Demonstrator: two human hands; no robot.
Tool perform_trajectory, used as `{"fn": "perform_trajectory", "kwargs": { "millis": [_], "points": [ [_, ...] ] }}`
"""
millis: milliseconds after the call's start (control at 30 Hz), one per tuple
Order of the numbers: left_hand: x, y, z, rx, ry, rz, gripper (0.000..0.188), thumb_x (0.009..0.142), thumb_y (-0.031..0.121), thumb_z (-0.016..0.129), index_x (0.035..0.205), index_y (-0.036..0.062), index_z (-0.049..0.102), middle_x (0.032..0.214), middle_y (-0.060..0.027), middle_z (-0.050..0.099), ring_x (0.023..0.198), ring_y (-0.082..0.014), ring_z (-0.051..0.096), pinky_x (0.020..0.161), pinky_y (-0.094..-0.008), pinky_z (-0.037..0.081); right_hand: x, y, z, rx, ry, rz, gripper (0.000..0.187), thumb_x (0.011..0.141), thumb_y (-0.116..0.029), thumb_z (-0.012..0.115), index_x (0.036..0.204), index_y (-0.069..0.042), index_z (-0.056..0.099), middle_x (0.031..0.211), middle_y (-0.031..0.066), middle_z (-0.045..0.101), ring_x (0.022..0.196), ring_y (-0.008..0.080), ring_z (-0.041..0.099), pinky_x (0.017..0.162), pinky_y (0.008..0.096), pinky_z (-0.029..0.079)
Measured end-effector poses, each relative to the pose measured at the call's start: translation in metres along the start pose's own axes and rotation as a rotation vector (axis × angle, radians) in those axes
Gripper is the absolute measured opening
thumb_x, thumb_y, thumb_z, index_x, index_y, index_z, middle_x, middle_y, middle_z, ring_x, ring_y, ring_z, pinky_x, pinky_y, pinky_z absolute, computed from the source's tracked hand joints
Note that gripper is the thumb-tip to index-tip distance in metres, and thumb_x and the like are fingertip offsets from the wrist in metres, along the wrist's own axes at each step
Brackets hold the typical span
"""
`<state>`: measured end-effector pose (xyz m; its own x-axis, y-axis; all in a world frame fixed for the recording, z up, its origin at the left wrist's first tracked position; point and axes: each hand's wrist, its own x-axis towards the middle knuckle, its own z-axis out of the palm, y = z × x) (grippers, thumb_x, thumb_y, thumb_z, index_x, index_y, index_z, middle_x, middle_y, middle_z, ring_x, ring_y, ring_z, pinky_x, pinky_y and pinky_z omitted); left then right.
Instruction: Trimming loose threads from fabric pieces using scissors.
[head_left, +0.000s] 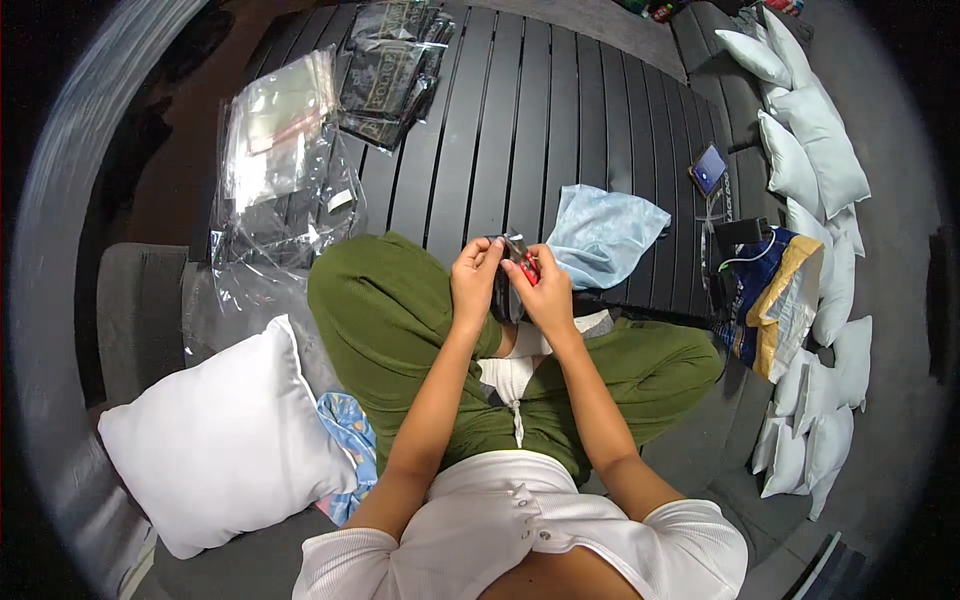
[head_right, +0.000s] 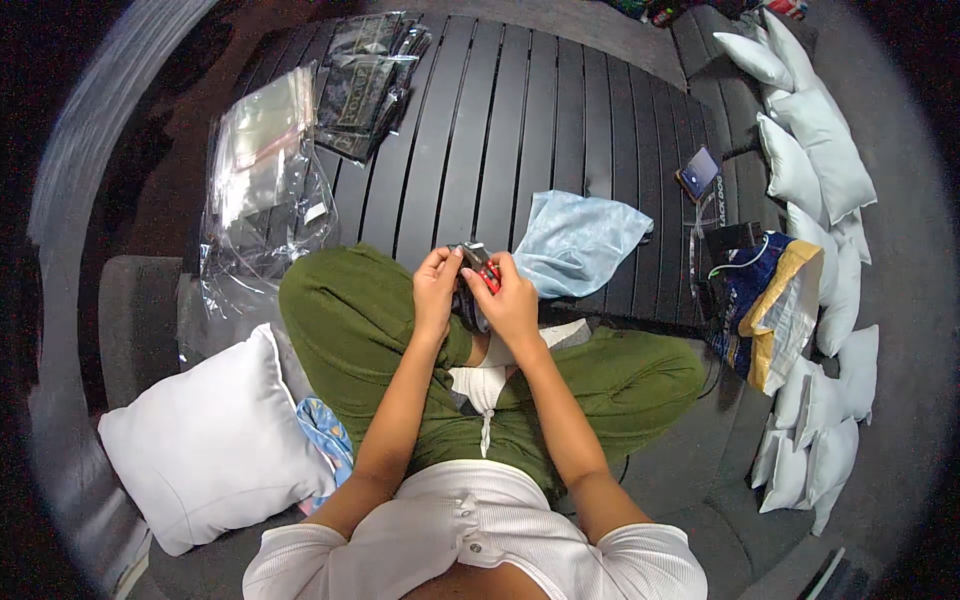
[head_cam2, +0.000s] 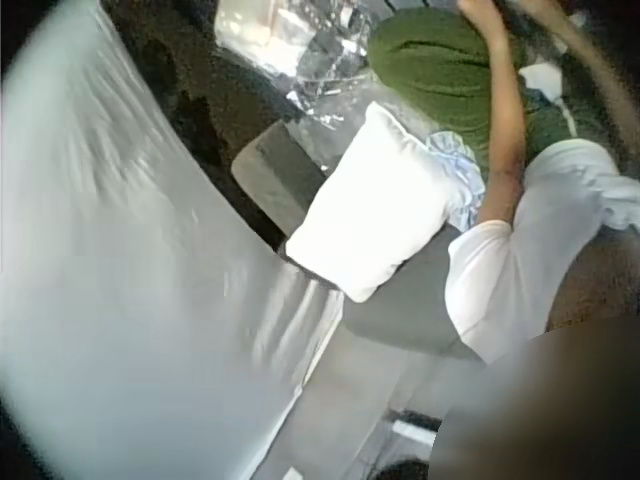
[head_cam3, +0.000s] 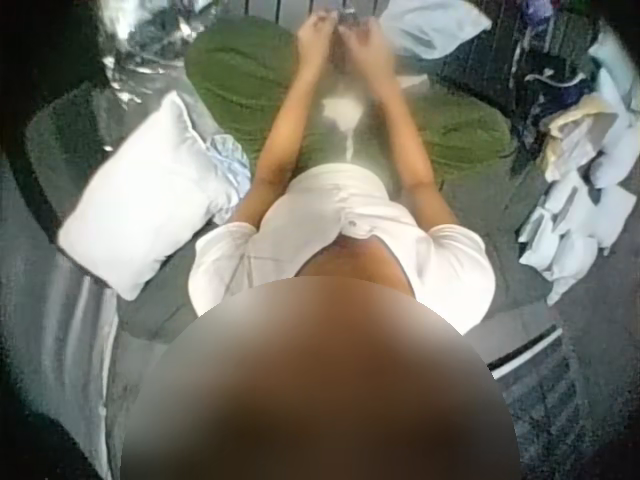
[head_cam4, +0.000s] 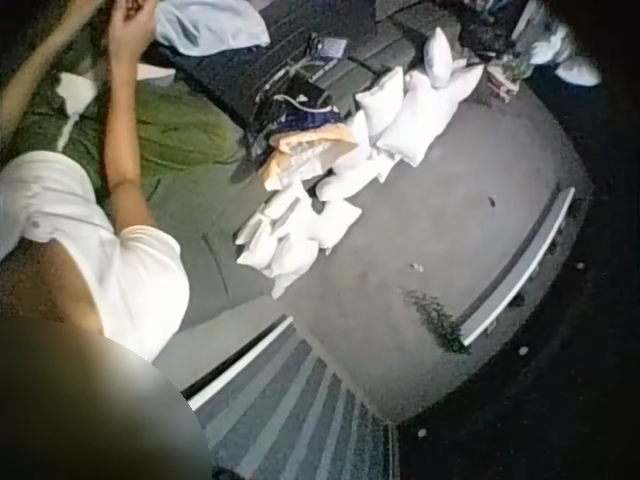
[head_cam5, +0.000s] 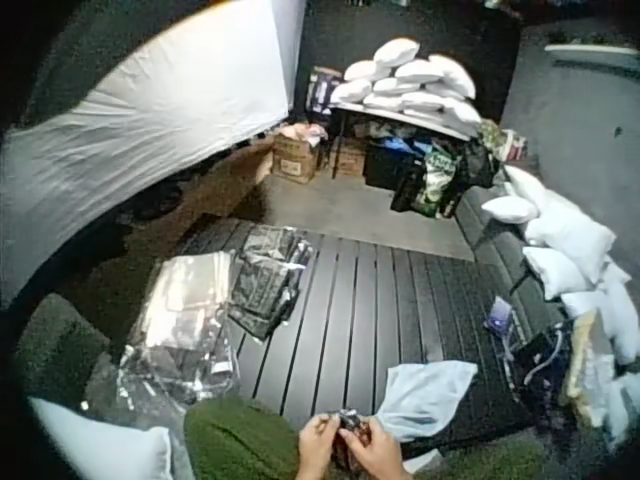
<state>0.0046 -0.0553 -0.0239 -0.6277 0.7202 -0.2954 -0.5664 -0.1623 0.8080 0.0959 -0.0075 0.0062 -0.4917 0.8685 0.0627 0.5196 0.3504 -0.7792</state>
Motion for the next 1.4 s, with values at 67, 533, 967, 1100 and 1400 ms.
{"fn": "perform_trajectory", "kwargs": {
  "millis": [67, 533, 967, 1100, 1400],
  "points": [
    [0.0, -0.001, 0.002, -0.024, 0.017, 0.004, 0.009, 0.085, 0.015, 0.055, 0.081, 0.0069, 0.055, 0.063, 0.0081, 0.048, 0.049, 0.0022, 0.033, 0.044, -0.0152, 0.025, 0.001, -0.003, -0.002, 0.008, -0.007, -0.002, 0.031, 0.077, -0.032, 0.062, 0.082, -0.004, 0.05, 0.058, 0.0135, 0.055, 0.053, 0.0325, 0.056, 0.045, 0.037, 0.041],
    [0.0, -0.005, -0.002, 0.081, 0.015, 0.085, 0.016, 0.087, 0.018, 0.052, 0.086, 0.0029, 0.059, 0.067, 0.0074, 0.051, 0.052, 0.0018, 0.037, 0.045, -0.015, 0.028, 0.001, 0.002, -0.003, -0.035, -0.042, -0.011, 0.031, 0.079, -0.032, 0.059, 0.075, -0.003, 0.051, 0.056, 0.0146, 0.054, 0.05, 0.0324, 0.054, 0.045, 0.0375, 0.039],
    [-0.006, 0.002, 0.0, 0.303, 0.039, 0.215, 0.022, 0.087, 0.016, 0.052, 0.086, -0.0049, 0.059, 0.072, 0.0033, 0.055, 0.064, -0.0028, 0.046, 0.056, -0.0182, 0.039, 0.008, -0.002, -0.003, -0.129, -0.031, -0.079, 0.034, 0.081, -0.034, 0.056, 0.069, -0.004, 0.046, 0.054, 0.0152, 0.054, 0.05, 0.035, 0.054, 0.044, 0.0412, 0.039],
    [-0.007, 0.003, -0.001, 0.349, 0.066, 0.251, 0.022, 0.086, 0.015, 0.052, 0.084, -0.0056, 0.058, 0.072, 0.0035, 0.054, 0.065, -0.003, 0.045, 0.057, -0.0182, 0.039, 0.009, -0.002, -0.002, -0.131, -0.036, -0.095, 0.035, 0.081, -0.034, 0.056, 0.067, -0.004, 0.045, 0.053, 0.0149, 0.053, 0.049, 0.0344, 0.053, 0.042, 0.041, 0.038],
    [-0.002, -0.006, -0.008, 0.278, 0.102, 0.214, 0.02, 0.086, 0.015, 0.053, 0.087, -0.0041, 0.06, 0.069, 0.0046, 0.053, 0.06, -0.001, 0.042, 0.052, -0.0163, 0.036, 0.011, -0.001, 0.009, -0.042, -0.014, -0.085, 0.034, 0.082, -0.03, 0.056, 0.064, -0.003, 0.044, 0.05, 0.0143, 0.05, 0.045, 0.0324, 0.051, 0.041, 0.0378, 0.036]
  ]
}}
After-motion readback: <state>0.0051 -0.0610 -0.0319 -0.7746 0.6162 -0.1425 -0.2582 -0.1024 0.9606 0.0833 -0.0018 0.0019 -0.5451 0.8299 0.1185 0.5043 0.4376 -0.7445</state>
